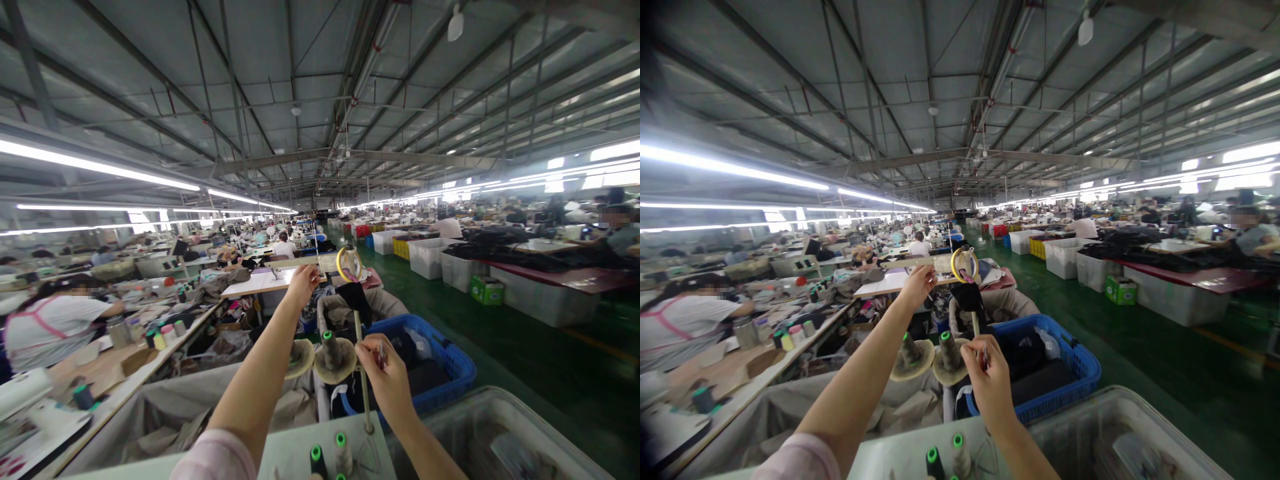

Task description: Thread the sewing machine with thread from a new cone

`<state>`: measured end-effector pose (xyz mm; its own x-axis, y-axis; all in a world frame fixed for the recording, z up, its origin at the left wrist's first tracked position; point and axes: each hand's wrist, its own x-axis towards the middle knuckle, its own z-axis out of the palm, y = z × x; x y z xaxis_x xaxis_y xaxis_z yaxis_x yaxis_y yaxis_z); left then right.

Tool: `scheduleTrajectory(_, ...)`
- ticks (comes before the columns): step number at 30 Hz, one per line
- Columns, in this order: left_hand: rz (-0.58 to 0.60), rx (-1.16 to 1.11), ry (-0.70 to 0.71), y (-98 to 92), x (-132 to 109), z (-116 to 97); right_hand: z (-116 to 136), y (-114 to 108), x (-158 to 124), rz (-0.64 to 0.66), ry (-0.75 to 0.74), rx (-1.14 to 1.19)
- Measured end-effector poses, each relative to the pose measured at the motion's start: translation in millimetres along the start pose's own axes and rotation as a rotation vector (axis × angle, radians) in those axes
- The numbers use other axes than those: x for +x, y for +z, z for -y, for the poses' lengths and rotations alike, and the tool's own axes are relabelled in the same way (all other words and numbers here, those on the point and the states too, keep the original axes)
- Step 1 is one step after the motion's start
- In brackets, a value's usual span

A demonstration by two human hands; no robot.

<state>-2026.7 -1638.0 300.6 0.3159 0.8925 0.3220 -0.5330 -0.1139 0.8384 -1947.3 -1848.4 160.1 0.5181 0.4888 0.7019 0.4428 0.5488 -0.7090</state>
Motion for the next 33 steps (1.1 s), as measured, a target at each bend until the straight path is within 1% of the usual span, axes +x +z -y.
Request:
scheduleTrajectory(8,0.027,-0.034,-0.005,-1.5,0.6,3.7,0.0,0.3,0.9,-0.006,-0.027,0.007)
scheduleTrajectory(19,0.022,-0.030,-0.003,-0.8,0.9,2.6,-2.4,0.6,0.0,0.003,-0.006,0.002)
scheduleTrajectory(33,0.034,-0.040,-0.008,-4.3,4.1,7.3,-1.2,0.9,1.0,-0.015,-0.049,0.019)
